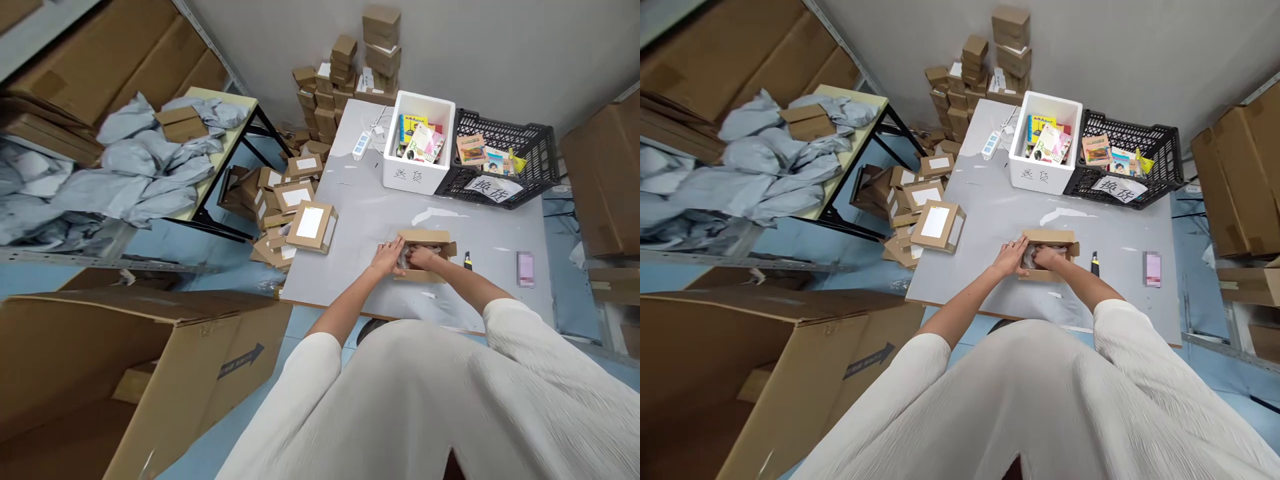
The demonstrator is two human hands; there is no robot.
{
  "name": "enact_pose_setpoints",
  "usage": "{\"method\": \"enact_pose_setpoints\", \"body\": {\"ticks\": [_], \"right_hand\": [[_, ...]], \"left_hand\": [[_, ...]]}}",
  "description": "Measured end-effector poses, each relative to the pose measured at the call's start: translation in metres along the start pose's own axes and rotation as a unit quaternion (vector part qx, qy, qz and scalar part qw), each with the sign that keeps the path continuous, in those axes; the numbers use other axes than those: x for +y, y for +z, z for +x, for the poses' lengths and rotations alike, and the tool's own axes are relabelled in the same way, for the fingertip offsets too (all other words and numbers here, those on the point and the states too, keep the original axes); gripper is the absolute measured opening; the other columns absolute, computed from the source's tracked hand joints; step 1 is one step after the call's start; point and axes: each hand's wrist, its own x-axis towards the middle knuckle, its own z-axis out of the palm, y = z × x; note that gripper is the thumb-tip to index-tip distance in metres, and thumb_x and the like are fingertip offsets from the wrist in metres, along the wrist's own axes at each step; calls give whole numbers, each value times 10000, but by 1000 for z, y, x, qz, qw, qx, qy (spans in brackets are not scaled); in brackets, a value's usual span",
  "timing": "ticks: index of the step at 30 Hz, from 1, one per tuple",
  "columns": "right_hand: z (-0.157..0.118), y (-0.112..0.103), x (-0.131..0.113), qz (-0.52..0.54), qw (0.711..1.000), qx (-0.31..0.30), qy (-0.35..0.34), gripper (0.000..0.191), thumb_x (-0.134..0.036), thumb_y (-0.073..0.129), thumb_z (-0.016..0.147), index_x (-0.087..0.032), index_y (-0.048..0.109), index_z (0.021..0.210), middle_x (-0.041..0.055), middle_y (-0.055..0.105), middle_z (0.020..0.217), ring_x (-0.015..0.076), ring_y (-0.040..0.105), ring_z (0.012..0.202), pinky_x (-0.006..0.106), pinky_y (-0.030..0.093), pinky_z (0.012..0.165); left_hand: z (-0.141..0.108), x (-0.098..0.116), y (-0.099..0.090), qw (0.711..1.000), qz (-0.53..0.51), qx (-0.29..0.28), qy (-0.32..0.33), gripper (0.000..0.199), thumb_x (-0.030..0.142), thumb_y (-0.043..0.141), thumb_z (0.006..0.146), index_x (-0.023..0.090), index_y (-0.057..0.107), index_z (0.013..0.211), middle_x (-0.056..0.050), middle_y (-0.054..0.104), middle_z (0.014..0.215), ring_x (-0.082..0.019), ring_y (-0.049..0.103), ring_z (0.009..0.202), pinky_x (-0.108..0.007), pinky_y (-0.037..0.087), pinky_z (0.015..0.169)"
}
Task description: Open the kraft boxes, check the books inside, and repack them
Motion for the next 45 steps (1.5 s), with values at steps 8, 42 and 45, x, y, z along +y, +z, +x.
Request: {"method": "enact_pose_setpoints", "body": {"ticks": [8,42,45], "right_hand": [[14,16,9,63,998,17,17,174,-87,723,797,-258,748,778,56,830,1013,266,692,1241,411,414,1216],[-111,-99,43,22,974,223,11,112,-170,649,848,-196,724,928,129,722,843,314,570,955,384,340,858],[-138,-113,64,86,944,307,87,138,-225,616,854,-201,705,956,94,698,829,293,571,900,361,362,816]], "left_hand": [[0,2,0,1000,11,-2,-6,1448,596,977,717,286,77,1809,-126,153,1875,-488,434,1517,-541,348,1243],[-1,11,-27,994,105,23,-3,810,638,957,713,238,691,1365,-191,395,1764,-454,451,1516,-629,243,1296],[2,12,-27,993,115,32,-5,728,641,941,732,227,716,1287,-215,426,1732,-459,368,1591,-670,200,1317]]}}
